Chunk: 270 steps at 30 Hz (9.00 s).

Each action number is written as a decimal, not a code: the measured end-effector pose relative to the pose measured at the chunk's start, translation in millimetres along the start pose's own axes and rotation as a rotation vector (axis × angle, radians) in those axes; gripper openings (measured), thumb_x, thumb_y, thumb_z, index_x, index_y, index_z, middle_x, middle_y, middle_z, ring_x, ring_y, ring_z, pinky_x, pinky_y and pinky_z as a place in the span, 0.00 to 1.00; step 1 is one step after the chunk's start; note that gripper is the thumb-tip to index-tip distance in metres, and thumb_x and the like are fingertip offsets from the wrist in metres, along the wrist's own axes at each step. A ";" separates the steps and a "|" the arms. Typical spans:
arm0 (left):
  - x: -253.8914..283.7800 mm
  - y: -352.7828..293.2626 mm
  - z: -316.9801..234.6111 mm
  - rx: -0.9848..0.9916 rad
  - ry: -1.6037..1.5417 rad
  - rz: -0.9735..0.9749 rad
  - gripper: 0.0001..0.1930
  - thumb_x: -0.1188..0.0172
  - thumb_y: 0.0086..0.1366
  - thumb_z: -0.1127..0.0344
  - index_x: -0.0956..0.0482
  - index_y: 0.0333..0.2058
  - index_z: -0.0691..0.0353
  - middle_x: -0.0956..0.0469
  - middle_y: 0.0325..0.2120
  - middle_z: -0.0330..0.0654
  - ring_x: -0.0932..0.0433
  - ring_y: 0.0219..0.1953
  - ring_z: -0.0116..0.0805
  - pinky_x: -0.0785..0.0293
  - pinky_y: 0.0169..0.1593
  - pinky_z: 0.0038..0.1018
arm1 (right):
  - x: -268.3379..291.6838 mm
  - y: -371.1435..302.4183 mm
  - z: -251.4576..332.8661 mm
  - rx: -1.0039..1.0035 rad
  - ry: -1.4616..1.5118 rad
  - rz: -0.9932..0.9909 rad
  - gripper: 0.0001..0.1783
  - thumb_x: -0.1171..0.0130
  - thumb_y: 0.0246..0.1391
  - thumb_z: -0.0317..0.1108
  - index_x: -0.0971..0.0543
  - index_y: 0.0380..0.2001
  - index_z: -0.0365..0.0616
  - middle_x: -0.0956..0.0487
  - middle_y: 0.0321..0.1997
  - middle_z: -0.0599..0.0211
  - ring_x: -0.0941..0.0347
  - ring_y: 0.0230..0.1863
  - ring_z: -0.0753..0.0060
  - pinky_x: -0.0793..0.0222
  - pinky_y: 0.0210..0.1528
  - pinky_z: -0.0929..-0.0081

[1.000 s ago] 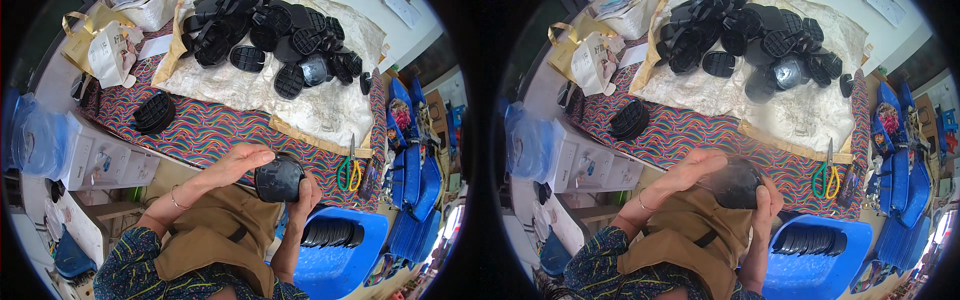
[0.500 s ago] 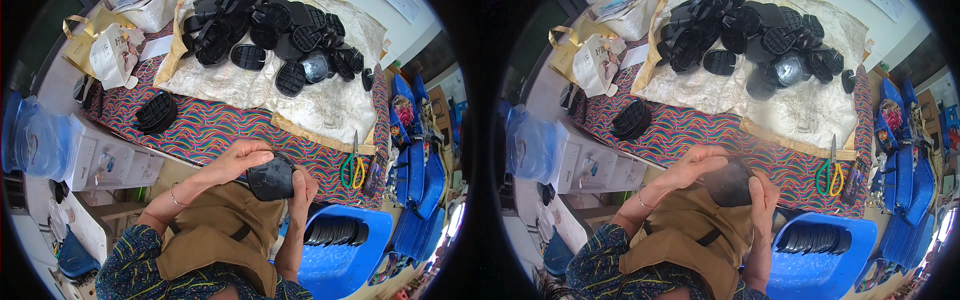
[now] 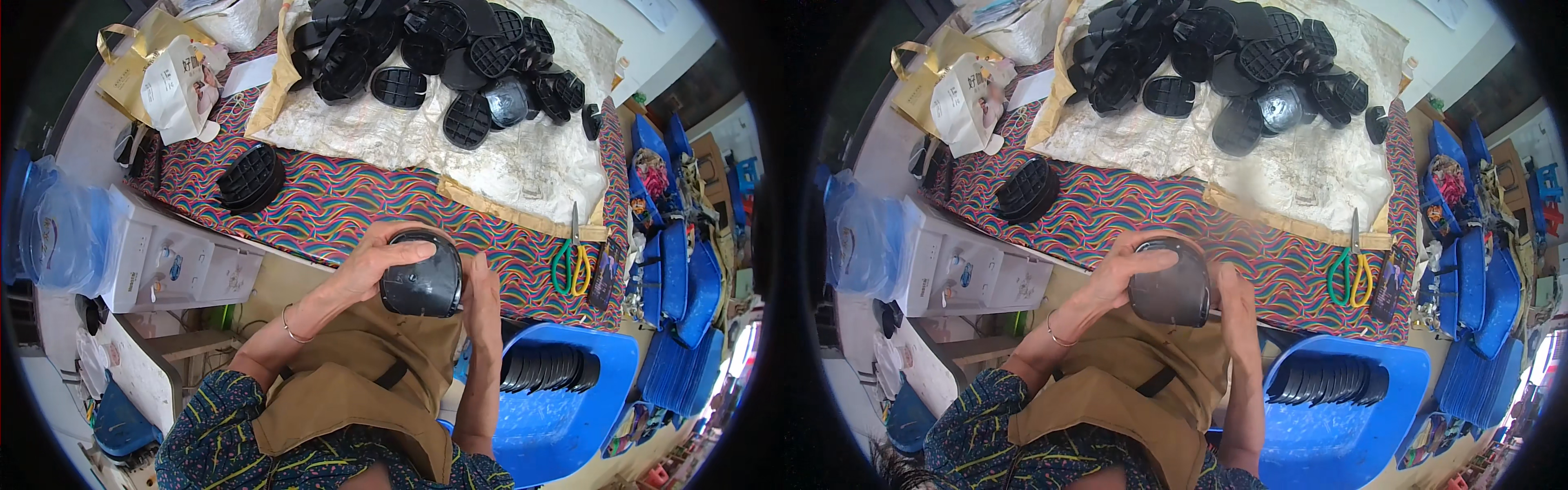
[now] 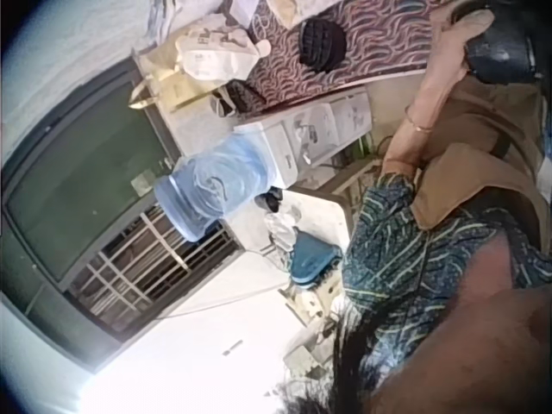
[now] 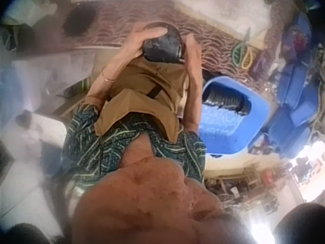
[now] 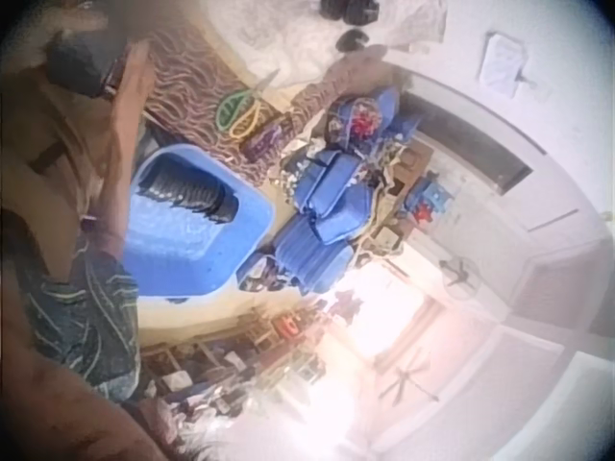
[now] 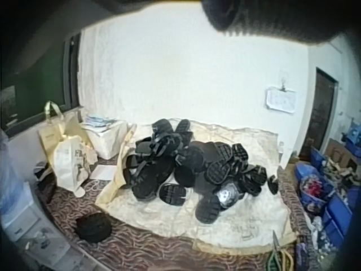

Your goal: The person assembles black sandals by hand, inserting straps into the sole slots and pressing them into place. They handle multiple sole and strap components, occasionally using a pair of scissors to trim excess strap material. The finished sandals are placed on a table next to a pile of other completed units.

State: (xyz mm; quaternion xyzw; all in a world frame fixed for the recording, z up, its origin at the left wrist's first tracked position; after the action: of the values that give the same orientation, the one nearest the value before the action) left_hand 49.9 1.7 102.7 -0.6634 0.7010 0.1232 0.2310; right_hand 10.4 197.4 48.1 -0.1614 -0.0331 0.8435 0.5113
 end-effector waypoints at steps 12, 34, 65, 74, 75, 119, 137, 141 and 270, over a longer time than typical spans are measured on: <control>-1.5 8.7 -6.9 -0.004 -0.173 -0.207 0.14 0.38 0.63 0.64 0.19 0.42 0.70 0.18 0.33 0.42 0.19 0.32 0.26 0.22 0.37 0.22 | -64.4 -15.5 15.0 0.183 0.197 -0.155 0.25 0.54 0.69 0.47 0.25 0.51 0.33 0.21 0.48 0.61 0.25 0.48 0.73 0.30 0.52 0.73; -20.3 33.3 3.2 -0.029 -0.851 -0.229 0.21 0.53 0.72 0.45 0.26 0.45 0.57 0.21 0.41 0.52 0.20 0.46 0.49 0.23 0.51 0.45 | -77.6 -6.0 14.6 0.463 -0.026 -0.264 0.36 0.37 0.52 0.29 0.37 0.64 0.37 0.36 0.68 0.55 0.38 0.67 0.62 0.42 0.67 0.65; 34.3 20.9 -31.2 -0.341 -0.187 -0.164 0.44 0.34 0.59 0.59 0.50 0.70 0.55 0.25 0.49 0.52 0.22 0.48 0.41 0.24 0.52 0.35 | -56.1 -13.0 -26.2 0.269 0.013 -0.075 0.19 0.47 0.62 0.31 0.29 0.16 0.40 0.36 0.17 0.74 0.42 0.22 0.82 0.50 0.26 0.78; 150.3 -22.7 -132.1 -0.059 1.969 -0.771 0.53 0.23 0.39 0.44 0.35 0.64 0.53 0.28 0.50 0.55 0.30 0.54 0.54 0.35 0.56 0.49 | -33.4 0.9 -41.4 0.670 -0.820 -0.236 0.11 0.40 0.53 0.22 0.28 0.19 0.37 0.33 0.20 0.59 0.37 0.22 0.58 0.42 0.25 0.63; 161.6 -24.4 -128.3 -0.010 1.987 -0.768 0.53 0.23 0.39 0.44 0.36 0.65 0.52 0.28 0.50 0.55 0.30 0.54 0.55 0.35 0.56 0.49 | -34.4 4.3 -43.6 0.701 -0.894 -0.243 0.11 0.40 0.53 0.22 0.29 0.19 0.38 0.33 0.20 0.59 0.36 0.22 0.57 0.43 0.24 0.61; 180.5 -26.5 -77.5 -0.756 1.729 -0.639 0.25 0.31 0.54 0.70 0.24 0.52 0.63 0.23 0.45 0.52 0.27 0.50 0.52 0.35 0.57 0.44 | -40.1 12.4 -55.9 0.968 -1.084 -0.352 0.12 0.36 0.41 0.21 0.30 0.20 0.48 0.30 0.21 0.64 0.33 0.22 0.59 0.37 0.23 0.63; -24.9 16.6 75.8 -0.299 0.914 0.210 0.15 0.39 0.64 0.74 0.20 0.50 0.66 0.18 0.41 0.45 0.21 0.44 0.32 0.27 0.51 0.28 | 11.0 -291.2 -203.3 -0.118 -0.778 -0.982 0.12 0.42 0.57 0.37 0.21 0.24 0.41 0.23 0.25 0.54 0.25 0.28 0.47 0.30 0.30 0.56; -55.7 32.1 98.8 -0.564 1.086 0.423 0.20 0.34 0.58 0.73 0.22 0.50 0.67 0.20 0.44 0.50 0.22 0.47 0.44 0.28 0.52 0.34 | -12.0 -351.8 -309.6 -0.572 -0.720 -0.989 0.15 0.48 0.59 0.44 0.19 0.36 0.46 0.20 0.36 0.51 0.23 0.40 0.43 0.27 0.41 0.53; -230.5 107.5 225.6 -0.876 2.071 0.754 0.38 0.43 0.66 0.58 0.48 0.70 0.61 0.52 0.71 0.54 0.54 0.73 0.53 0.59 0.73 0.43 | 292.1 -637.1 -396.2 -0.730 -0.557 -2.382 0.19 0.35 0.54 0.36 0.25 0.48 0.46 0.26 0.42 0.54 0.24 0.42 0.45 0.27 0.39 0.53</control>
State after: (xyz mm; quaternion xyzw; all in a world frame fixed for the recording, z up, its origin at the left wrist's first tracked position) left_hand -17.1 320.7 6.0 -0.2215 0.6034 -0.1824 -0.7440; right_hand 550.2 711.9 -255.5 0.0189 -0.4913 -0.1873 0.8504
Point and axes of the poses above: each hand's wrist, its own y-axis towards the middle knuckle, its own x-axis out of the back of the hand, z = x × y, the point moved 1 cm from there along y, towards the middle knuckle
